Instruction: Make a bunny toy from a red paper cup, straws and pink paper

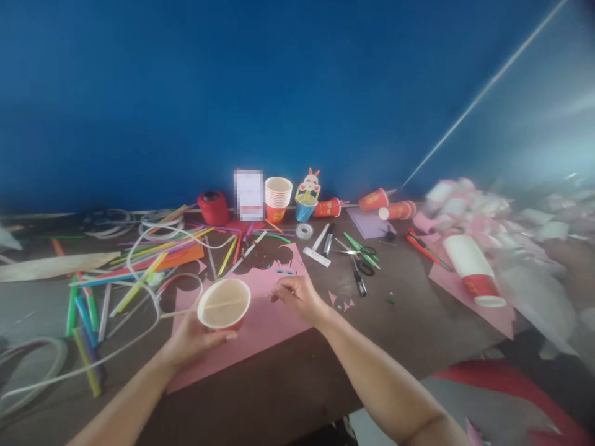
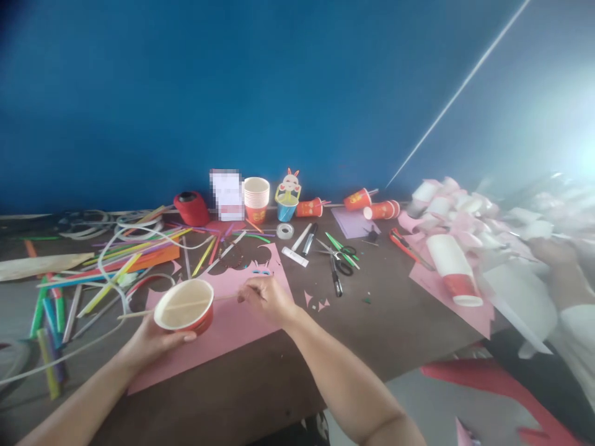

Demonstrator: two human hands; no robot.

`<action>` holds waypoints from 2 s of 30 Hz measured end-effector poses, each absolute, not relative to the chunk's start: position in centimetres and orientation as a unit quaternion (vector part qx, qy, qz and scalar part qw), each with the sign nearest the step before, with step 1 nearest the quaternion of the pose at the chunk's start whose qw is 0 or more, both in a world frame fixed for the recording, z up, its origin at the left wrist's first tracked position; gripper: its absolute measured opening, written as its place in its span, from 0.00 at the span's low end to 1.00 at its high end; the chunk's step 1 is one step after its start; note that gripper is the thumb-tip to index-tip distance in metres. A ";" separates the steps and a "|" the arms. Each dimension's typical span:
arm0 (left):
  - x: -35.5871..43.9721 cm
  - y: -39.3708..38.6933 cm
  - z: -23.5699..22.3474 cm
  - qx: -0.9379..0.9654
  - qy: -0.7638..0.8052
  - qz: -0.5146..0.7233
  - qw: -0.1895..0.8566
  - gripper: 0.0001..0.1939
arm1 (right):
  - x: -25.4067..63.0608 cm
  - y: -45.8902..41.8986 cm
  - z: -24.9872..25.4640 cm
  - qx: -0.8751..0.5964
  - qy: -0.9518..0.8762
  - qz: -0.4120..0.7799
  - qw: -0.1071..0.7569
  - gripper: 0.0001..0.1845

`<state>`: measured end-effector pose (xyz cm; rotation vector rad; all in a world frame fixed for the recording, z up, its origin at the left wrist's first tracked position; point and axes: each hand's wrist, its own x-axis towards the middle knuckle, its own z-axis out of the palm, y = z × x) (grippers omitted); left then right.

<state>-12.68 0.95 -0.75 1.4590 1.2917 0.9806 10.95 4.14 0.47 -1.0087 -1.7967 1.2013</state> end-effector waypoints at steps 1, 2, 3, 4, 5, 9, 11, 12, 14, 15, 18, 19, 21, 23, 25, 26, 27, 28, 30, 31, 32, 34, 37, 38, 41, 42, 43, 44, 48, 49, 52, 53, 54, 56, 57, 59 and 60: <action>-12.7 0.9 -0.8 0.593 0.526 0.399 0.462 0.40 | 10.9 4.1 0.4 -0.395 -0.695 0.469 0.375 0.13; -12.7 0.9 -0.9 0.591 0.527 0.397 0.464 0.39 | 10.9 4.1 0.4 -0.402 -0.689 0.465 0.384 0.11; -12.8 0.9 -1.0 0.589 0.529 0.395 0.466 0.37 | 10.8 4.1 0.3 -0.411 -0.684 0.458 0.392 0.11; -12.9 1.0 -1.1 0.588 0.530 0.392 0.469 0.35 | 10.7 4.1 0.3 -0.419 -0.682 0.451 0.396 0.13; -12.9 1.0 -1.2 0.587 0.532 0.389 0.470 0.33 | 10.6 4.0 0.2 -0.423 -0.683 0.446 0.396 0.12; -12.9 1.1 -1.3 0.608 0.535 0.386 0.442 0.33 | 10.6 4.1 -0.1 -0.412 -0.694 0.456 0.376 0.14; -12.9 1.1 -1.2 0.622 0.537 0.385 0.420 0.36 | 10.6 4.1 -0.1 -0.410 -0.691 0.454 0.384 0.13; -12.9 1.1 -1.1 0.626 0.536 0.385 0.414 0.37 | 10.7 4.1 -0.1 -0.413 -0.689 0.448 0.392 0.11; -12.9 1.0 -1.2 0.629 0.535 0.385 0.412 0.39 | 10.6 4.0 0.0 -0.424 -0.682 0.434 0.408 0.15; -12.9 1.0 -1.2 0.627 0.535 0.384 0.416 0.39 | 10.6 4.0 0.0 -0.428 -0.679 0.432 0.411 0.15; -13.0 0.8 -1.4 0.624 0.533 0.379 0.428 0.40 | 10.4 3.7 0.1 -0.432 -0.674 0.449 0.397 0.11; -12.9 0.8 -1.4 0.625 0.530 0.379 0.431 0.41 | 10.4 3.7 0.1 -0.431 -0.675 0.457 0.388 0.14; -12.9 0.6 -1.4 0.627 0.524 0.379 0.434 0.42 | 10.4 3.6 0.1 -0.424 -0.684 0.462 0.373 0.18; -12.9 0.6 -1.4 0.629 0.520 0.379 0.436 0.42 | 10.5 3.5 0.0 -0.419 -0.693 0.452 0.373 0.15; -12.9 0.6 -1.3 0.628 0.521 0.377 0.439 0.39 | 10.4 3.4 0.0 -0.423 -0.698 0.431 0.385 0.12; -12.9 0.6 -1.2 0.625 0.523 0.376 0.441 0.37 | 10.4 3.4 0.0 -0.425 -0.698 0.422 0.392 0.12; -13.0 0.6 -1.2 0.623 0.523 0.377 0.443 0.35 | 10.3 3.3 0.0 -0.427 -0.698 0.417 0.395 0.12; -13.0 0.7 -1.1 0.619 0.524 0.379 0.446 0.33 | 10.3 3.3 0.0 -0.427 -0.699 0.417 0.394 0.09; -13.0 0.8 -1.0 0.617 0.523 0.378 0.451 0.30 | 10.2 3.3 0.1 -0.426 -0.704 0.424 0.379 0.12; -13.0 0.8 -1.0 0.618 0.521 0.377 0.452 0.30 | 10.2 3.3 0.2 -0.423 -0.707 0.428 0.371 0.14; -13.1 0.9 -1.1 0.620 0.519 0.376 0.453 0.31 | 10.2 3.3 0.3 -0.420 -0.711 0.430 0.366 0.15; -13.2 1.0 -1.4 0.623 0.513 0.377 0.455 0.33 | 10.3 3.4 0.5 -0.415 -0.715 0.426 0.367 0.11; -13.3 1.0 -1.9 0.606 0.511 0.381 0.476 0.32 | 10.3 3.4 0.7 -0.412 -0.716 0.420 0.377 0.09; -13.3 0.9 -2.0 0.597 0.511 0.382 0.486 0.30 | 10.4 3.4 0.8 -0.412 -0.714 0.422 0.377 0.09; -13.2 0.8 -2.1 0.577 0.505 0.390 0.509 0.29 | 11.1 3.7 0.9 -0.426 -0.699 0.433 0.378 0.15; -13.1 0.8 -2.1 0.571 0.502 0.397 0.514 0.30 | 11.5 3.8 1.0 -0.434 -0.692 0.435 0.378 0.16; -13.0 0.8 -2.0 0.562 0.497 0.410 0.519 0.32 | 12.0 4.0 1.1 -0.441 -0.687 0.436 0.378 0.16; -12.9 0.8 -2.0 0.550 0.492 0.432 0.519 0.36 | 12.6 4.3 1.2 -0.449 -0.683 0.437 0.376 0.17; -13.2 1.0 -2.1 0.516 0.477 0.487 0.519 0.37 | 15.7 5.5 1.9 -0.480 -0.674 0.451 0.335 0.19; -13.4 1.1 -2.1 0.509 0.474 0.495 0.521 0.36 | 16.6 5.8 2.1 -0.488 -0.667 0.457 0.328 0.19; -13.7 1.1 -2.1 0.494 0.470 0.512 0.522 0.35 | 19.2 6.4 2.4 -0.520 -0.607 0.443 0.406 0.16; -13.6 1.0 -2.0 0.493 0.471 0.514 0.520 0.34 | 20.1 6.5 2.4 -0.530 -0.581 0.428 0.445 0.16; -13.6 1.0 -2.0 0.494 0.473 0.515 0.516 0.34 | 20.9 6.5 2.4 -0.540 -0.559 0.413 0.475 0.15; -13.3 0.9 -2.0 0.504 0.477 0.512 0.506 0.36 | 22.2 6.5 2.1 -0.569 -0.539 0.373 0.496 0.14; -13.2 0.9 -2.0 0.512 0.477 0.512 0.498 0.37 | 22.8 6.4 1.9 -0.592 -0.538 0.349 0.488 0.14; -12.8 1.0 -2.1 0.530 0.473 0.514 0.481 0.40 | 23.6 6.4 1.2 -0.643 -0.537 0.294 0.461 0.15; -12.7 1.1 -2.2 0.540 0.468 0.515 0.474 0.41 | 23.9 6.4 0.8 -0.667 -0.535 0.269 0.444 0.16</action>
